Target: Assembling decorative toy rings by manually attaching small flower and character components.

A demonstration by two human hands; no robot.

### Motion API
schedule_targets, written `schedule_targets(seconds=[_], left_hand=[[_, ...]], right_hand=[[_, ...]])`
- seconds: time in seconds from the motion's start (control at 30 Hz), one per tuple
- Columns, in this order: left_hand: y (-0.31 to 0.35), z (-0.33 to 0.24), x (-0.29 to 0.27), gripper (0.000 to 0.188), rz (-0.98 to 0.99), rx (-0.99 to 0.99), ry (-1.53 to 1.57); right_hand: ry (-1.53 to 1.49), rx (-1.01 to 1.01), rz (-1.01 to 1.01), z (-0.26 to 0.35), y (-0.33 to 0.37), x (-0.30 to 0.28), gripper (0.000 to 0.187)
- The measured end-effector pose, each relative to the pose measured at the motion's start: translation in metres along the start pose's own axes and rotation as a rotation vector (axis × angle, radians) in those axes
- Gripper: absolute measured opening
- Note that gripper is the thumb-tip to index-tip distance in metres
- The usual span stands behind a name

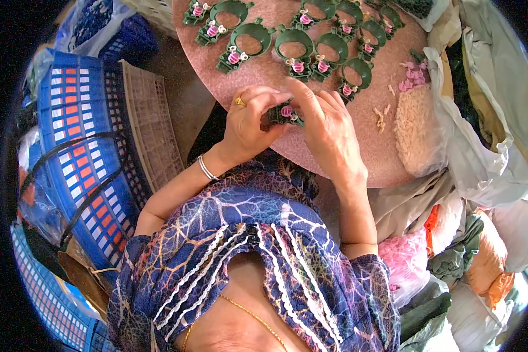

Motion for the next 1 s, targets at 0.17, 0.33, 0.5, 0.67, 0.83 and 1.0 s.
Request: schedule_targets(seconds=[0.17,0.33,0.5,0.67,0.83,1.0], left_hand=[[0.001,0.001,-0.001,0.054,-0.054,-0.027,0.058],[0.004,0.005,-0.001,0.054,-0.038,-0.103,0.145],[0.002,0.005,-0.001,0.057,-0.06,-0.036,0.136],[0.003,0.006,0.0,0.057,-0.074,-0.005,0.146],[0.005,0.008,0.0,0.058,-0.137,-0.046,0.197],[0.002,0.006,0.003,0.057,-0.152,-0.002,0.147]], right_hand=[[-0.03,0.103,-0.12,0.007,0.0,0.011,0.053],[0.038,0.275,-0.279,0.005,0.009,-0.011,0.055],[0.085,0.112,-0.259,0.007,0.015,-0.006,0.05],[0.18,-0.014,-0.11,0.013,0.009,0.003,0.047],[0.116,-0.045,-0.176,0.012,0.005,0.0,0.047],[0.224,0.056,-0.471,0.005,0.017,-0.006,0.056]])
Point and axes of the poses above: each hand's wrist, its own y-axis away from the middle knuckle, its own x-axis out of the palm, z = x × y, the point moved 3 cm from there along -y, towards the middle knuckle, and after that the axes turned 15 degrees about -x, right-handed, at the moved point
